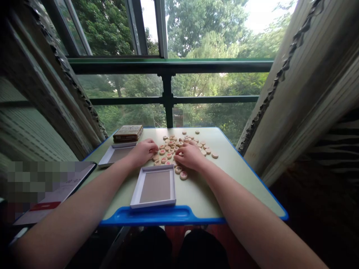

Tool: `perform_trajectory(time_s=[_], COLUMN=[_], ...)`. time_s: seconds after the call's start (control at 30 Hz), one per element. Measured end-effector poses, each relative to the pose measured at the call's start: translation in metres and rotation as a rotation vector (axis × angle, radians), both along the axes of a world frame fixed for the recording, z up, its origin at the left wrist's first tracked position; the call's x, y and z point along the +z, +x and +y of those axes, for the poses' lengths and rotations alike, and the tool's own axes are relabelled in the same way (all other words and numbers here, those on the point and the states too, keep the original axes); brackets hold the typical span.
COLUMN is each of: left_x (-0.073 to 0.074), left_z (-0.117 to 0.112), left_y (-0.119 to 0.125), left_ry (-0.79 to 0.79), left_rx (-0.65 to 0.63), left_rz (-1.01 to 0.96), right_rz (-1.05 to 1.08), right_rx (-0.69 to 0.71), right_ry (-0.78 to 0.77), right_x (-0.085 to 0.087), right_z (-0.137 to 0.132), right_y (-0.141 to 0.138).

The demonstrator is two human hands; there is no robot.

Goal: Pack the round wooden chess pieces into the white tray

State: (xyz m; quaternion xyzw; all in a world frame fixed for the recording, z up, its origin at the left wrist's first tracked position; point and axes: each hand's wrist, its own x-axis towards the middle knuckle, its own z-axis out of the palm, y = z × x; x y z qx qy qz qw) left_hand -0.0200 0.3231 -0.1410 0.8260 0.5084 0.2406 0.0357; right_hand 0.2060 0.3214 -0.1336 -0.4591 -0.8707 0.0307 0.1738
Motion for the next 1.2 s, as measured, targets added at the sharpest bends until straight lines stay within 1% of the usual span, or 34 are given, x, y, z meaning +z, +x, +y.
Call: perform_trajectory(time_s=[0.07,0.13,0.23,0.3,0.37,0.5,0.57,0.67,0.73,0.8,0.9,0.97,1.2], left_x=[-0.001,-0.001,0.0,0.002,0.006,0.014,0.018,0.021,0.022,0.022,0.022,0.021,0.016], left_z=[0.0,0.0,-0.002,-0.003,-0.003,-0.003,-0.004,-0.008,-0.011,-0.012,-0.013,-0.012,-0.01], left_y=[0.0,0.001,0.003,0.003,0.002,-0.002,-0.004,-0.004,-0.003,-0.003,-0.002,-0.003,-0.005], left_ry=[-0.015,-0.006,0.028,0.028,0.017,0.027,-0.003,-0.076,-0.093,-0.092,-0.106,-0.119,-0.115], left_rx=[-0.001,-0.007,-0.024,-0.024,0.001,0.099,0.115,0.091,0.053,0.013,-0.025,-0.033,-0.031], left_rz=[0.006,0.01,0.021,0.057,0.1,0.13,0.138,0.154,0.168,0.191,0.215,0.214,0.173], right_rz=[-0.001,0.015,0.046,0.07,0.096,0.126,0.116,0.095,0.09,0.083,0.06,0.034,-0.016], right_rx=[0.015,-0.001,-0.014,0.003,0.024,0.038,0.036,0.037,0.034,0.004,-0.09,-0.134,-0.206], right_ry=[-0.026,-0.03,0.006,0.042,0.065,0.073,0.065,0.045,0.032,0.028,0.05,0.055,0.007], right_x=[-0.001,-0.003,-0.006,-0.007,-0.006,-0.004,-0.002,-0.002,-0.002,-0.003,-0.004,-0.003,0.003], right_z=[0.001,0.002,0.003,0.004,0.004,0.004,0.003,0.002,0.003,0.004,0.006,0.007,0.004], right_y=[0.0,0.0,0.0,0.0,0.0,0.0,0.0,0.001,0.002,0.003,0.005,0.007,0.008])
